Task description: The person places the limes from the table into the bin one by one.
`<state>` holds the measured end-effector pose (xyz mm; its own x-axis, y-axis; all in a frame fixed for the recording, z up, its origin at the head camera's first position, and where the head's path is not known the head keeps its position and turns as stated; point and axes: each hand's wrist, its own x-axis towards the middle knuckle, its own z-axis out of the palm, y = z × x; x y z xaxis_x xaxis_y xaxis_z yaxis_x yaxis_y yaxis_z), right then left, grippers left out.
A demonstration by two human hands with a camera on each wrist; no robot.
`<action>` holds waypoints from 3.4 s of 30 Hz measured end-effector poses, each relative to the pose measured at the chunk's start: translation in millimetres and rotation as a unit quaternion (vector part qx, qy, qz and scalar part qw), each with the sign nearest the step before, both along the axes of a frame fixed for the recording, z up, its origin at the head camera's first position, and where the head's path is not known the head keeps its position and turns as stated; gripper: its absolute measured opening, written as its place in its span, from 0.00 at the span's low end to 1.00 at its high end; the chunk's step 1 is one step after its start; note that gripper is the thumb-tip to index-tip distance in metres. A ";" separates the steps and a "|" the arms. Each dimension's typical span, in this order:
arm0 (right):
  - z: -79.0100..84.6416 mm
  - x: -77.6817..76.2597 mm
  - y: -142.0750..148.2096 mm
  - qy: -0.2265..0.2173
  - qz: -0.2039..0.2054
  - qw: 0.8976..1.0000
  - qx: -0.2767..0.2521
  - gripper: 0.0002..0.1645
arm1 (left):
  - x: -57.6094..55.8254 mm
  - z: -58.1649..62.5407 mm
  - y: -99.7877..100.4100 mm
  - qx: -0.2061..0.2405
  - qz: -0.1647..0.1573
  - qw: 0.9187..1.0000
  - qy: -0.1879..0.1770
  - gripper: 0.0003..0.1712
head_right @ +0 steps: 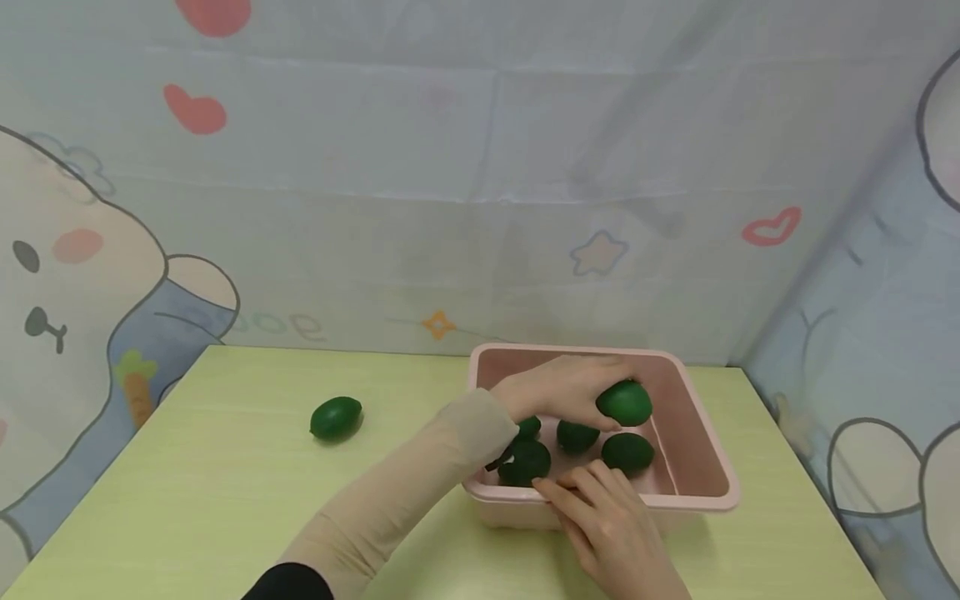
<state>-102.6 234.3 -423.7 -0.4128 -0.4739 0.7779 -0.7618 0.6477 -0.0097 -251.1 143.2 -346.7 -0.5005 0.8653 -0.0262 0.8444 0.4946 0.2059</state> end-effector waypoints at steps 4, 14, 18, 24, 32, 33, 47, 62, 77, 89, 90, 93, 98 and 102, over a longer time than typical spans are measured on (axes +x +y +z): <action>-0.2 -0.3 0.2 0.000 0.007 1.000 -0.003 0.24 | -0.1 -7.8 3.3 -0.020 0.010 1.000 0.010 0.33; -0.5 -1.1 0.3 0.005 0.013 1.000 -0.007 0.24 | -1.4 -14.8 6.4 -0.031 0.017 0.999 0.018 0.33; -0.9 -1.0 0.3 0.001 0.016 1.000 -0.006 0.24 | -1.9 -14.7 5.2 -0.020 0.018 1.000 -0.002 0.33; -0.5 -2.2 -1.3 0.012 0.016 1.000 -0.007 0.22 | -0.7 -13.5 2.3 0.003 0.009 1.000 -0.015 0.33; 0.1 -2.8 -2.2 0.016 0.018 1.000 -0.011 0.23 | -1.6 -11.7 1.5 0.013 0.006 1.000 -0.014 0.31; 0.1 -2.8 -2.3 0.016 0.017 1.000 -0.010 0.23 | -2.1 -11.9 1.4 0.016 0.005 1.000 -0.015 0.31; -0.5 -3.6 -1.8 0.018 0.021 1.000 -0.014 0.22 | -3.7 6.8 -15.3 0.112 0.045 0.987 -0.103 0.29; -1.0 -3.0 -1.0 0.013 0.012 1.000 -0.011 0.23 | 4.4 43.8 -45.5 0.205 0.037 0.976 -0.060 0.31; -1.4 -3.8 -0.8 0.018 0.016 1.000 -0.013 0.23 | 25.0 55.0 -84.5 0.388 0.025 0.916 -0.102 0.26; -2.4 -3.8 1.4 0.017 0.016 1.000 -0.009 0.23 | 37.4 44.9 -118.1 0.407 0.034 0.910 -0.067 0.25; -2.6 -3.9 1.5 0.017 0.016 1.000 -0.010 0.23 | 37.8 43.1 -120.8 0.409 0.034 0.910 -0.067 0.25; -3.2 -4.5 1.6 0.020 0.022 1.000 -0.011 0.23 | 39.1 37.6 -128.6 0.419 0.040 0.905 -0.066 0.26; -3.3 -5.2 0.9 0.026 0.026 0.999 -0.012 0.23 | 40.4 28.1 -140.9 0.436 0.058 0.896 -0.061 0.25; -2.6 -5.1 0.2 0.026 0.027 0.999 -0.013 0.23 | 39.5 19.5 -150.7 0.453 0.085 0.885 -0.060 0.25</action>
<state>-107.8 234.4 -426.3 -0.3464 -0.4739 0.8096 -0.7956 0.6057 0.0142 -211.6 -7.5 -327.1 -0.6654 0.4706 0.5794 0.7195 0.1977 0.6657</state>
